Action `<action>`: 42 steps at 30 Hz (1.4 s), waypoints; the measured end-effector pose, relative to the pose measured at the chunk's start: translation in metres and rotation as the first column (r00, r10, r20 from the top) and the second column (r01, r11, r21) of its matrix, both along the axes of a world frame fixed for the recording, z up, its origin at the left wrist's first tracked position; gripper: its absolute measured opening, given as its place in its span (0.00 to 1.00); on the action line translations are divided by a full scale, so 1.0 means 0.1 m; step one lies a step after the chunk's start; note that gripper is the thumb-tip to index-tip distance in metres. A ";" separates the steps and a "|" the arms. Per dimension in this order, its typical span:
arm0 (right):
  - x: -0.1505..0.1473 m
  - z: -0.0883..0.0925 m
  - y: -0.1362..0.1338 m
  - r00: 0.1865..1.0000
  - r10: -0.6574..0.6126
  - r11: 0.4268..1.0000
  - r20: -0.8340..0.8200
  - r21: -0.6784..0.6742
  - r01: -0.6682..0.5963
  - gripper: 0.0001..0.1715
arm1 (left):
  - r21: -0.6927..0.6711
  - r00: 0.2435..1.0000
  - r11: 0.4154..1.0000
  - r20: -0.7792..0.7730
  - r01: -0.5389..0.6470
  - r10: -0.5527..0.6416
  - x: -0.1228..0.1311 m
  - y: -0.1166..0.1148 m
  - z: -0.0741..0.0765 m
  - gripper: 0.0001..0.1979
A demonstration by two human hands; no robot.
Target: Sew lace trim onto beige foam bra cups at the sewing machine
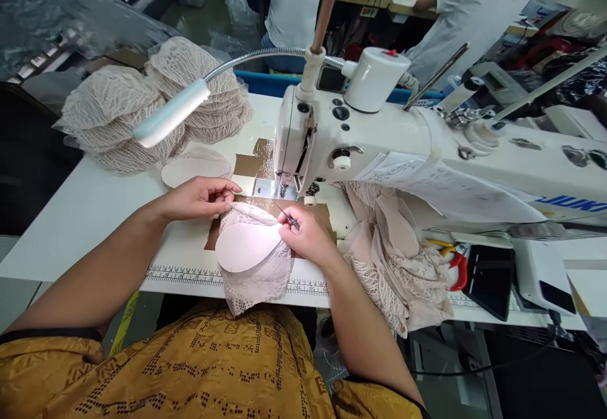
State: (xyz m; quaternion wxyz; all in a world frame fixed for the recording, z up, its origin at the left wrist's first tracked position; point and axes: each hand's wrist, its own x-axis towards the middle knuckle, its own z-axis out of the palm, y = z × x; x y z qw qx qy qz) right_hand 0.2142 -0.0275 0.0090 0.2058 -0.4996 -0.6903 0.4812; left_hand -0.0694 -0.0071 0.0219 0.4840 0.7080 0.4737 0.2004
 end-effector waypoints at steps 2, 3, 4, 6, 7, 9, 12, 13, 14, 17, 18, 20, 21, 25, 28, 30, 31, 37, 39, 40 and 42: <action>0.01 -0.01 0.01 0.999 0.015 1.000 0.035 0.005 -0.015 0.04 | 0.022 0.999 0.999 0.027 -0.026 0.025 0.03 -0.01 -0.02 0.16; 0.02 -0.01 0.01 0.998 0.023 1.000 0.050 0.011 -0.023 0.04 | 0.028 0.999 0.999 0.036 -0.037 0.036 0.04 -0.01 -0.02 0.15; 0.02 -0.02 0.01 0.997 0.028 0.999 0.065 0.020 -0.030 0.04 | 0.037 0.998 0.998 0.042 -0.048 0.047 0.05 -0.02 -0.03 0.15; 0.03 -0.01 0.00 0.995 0.037 0.999 0.090 0.035 -0.040 0.04 | 0.068 0.996 0.995 0.045 -0.074 0.071 0.06 -0.03 -0.02 0.15; 0.03 -0.01 0.00 0.994 0.040 0.998 0.099 0.036 -0.043 0.04 | 0.089 0.996 0.992 0.041 -0.087 0.084 0.06 -0.04 -0.01 0.14; 0.03 0.01 -0.01 0.993 0.041 0.998 0.107 0.037 -0.046 0.04 | 0.149 0.993 0.981 0.031 -0.120 0.117 0.05 -0.05 0.03 0.14; 0.07 0.03 0.00 0.991 0.058 0.997 0.123 0.052 -0.064 0.04 | 0.340 0.975 0.920 -0.035 -0.194 0.219 -0.02 -0.04 0.14 0.15; 0.08 0.04 0.00 0.988 0.067 0.995 0.137 0.063 -0.076 0.03 | 0.409 0.961 0.888 -0.082 -0.211 0.266 -0.06 -0.02 0.17 0.16; 0.09 0.04 0.01 0.985 0.063 0.993 0.161 0.085 -0.078 0.04 | 0.465 0.938 0.857 -0.138 -0.220 0.316 -0.10 0.01 0.20 0.17; 0.08 0.05 0.04 0.969 -0.064 0.966 0.240 0.260 -0.001 0.08 | 0.505 0.854 0.841 -0.334 -0.196 0.399 -0.22 0.17 0.23 0.23; 0.06 0.05 0.04 0.967 -0.090 0.941 0.238 0.339 0.004 0.09 | 0.490 0.834 0.853 -0.384 -0.180 0.397 -0.25 0.24 0.22 0.26; -0.03 0.04 0.01 0.980 0.001 0.881 0.197 0.464 -0.094 0.09 | 0.418 0.825 0.890 -0.427 -0.183 0.371 -0.30 0.38 0.17 0.31; -0.09 0.03 -0.01 0.974 0.120 0.842 0.194 0.499 -0.204 0.10 | 0.371 0.832 0.906 -0.423 -0.203 0.360 -0.31 0.44 0.14 0.32; -0.23 0.03 -0.12 0.813 0.487 0.657 0.320 0.480 -0.582 0.13 | 0.198 0.883 0.942 -0.339 -0.270 0.324 -0.32 0.49 0.03 0.21; -0.13 0.10 -0.15 0.797 0.467 0.718 0.382 0.362 -0.595 0.12 | 0.070 0.943 0.967 -0.216 -0.244 0.254 -0.28 0.35 0.00 0.17; 0.01 0.16 -0.13 0.817 0.398 0.802 0.417 0.274 -0.531 0.12 | -0.074 0.976 0.973 -0.018 -0.217 0.217 -0.25 0.24 0.01 0.19; 0.08 0.19 -0.12 0.823 0.372 0.831 0.429 0.241 -0.502 0.12 | -0.145 0.974 0.970 0.090 -0.194 0.208 -0.23 0.19 0.01 0.19; 0.26 0.29 -0.07 0.870 0.360 0.901 0.336 0.115 -0.418 0.08 | -0.287 0.930 0.953 0.315 -0.098 0.191 -0.11 0.07 0.01 0.14; 0.22 0.31 -0.05 0.923 0.311 0.929 0.225 0.134 -0.346 0.07 | -0.292 0.928 0.954 0.336 -0.061 0.162 -0.09 0.06 0.00 0.14; 0.18 0.32 -0.05 0.946 0.274 0.942 0.175 0.147 -0.301 0.07 | -0.295 0.926 0.955 0.349 -0.036 0.143 -0.08 0.05 0.01 0.14; 0.10 0.34 -0.02 0.974 0.196 0.961 0.116 0.176 -0.215 0.09 | -0.297 0.925 0.955 0.368 0.016 0.099 -0.06 0.03 0.02 0.14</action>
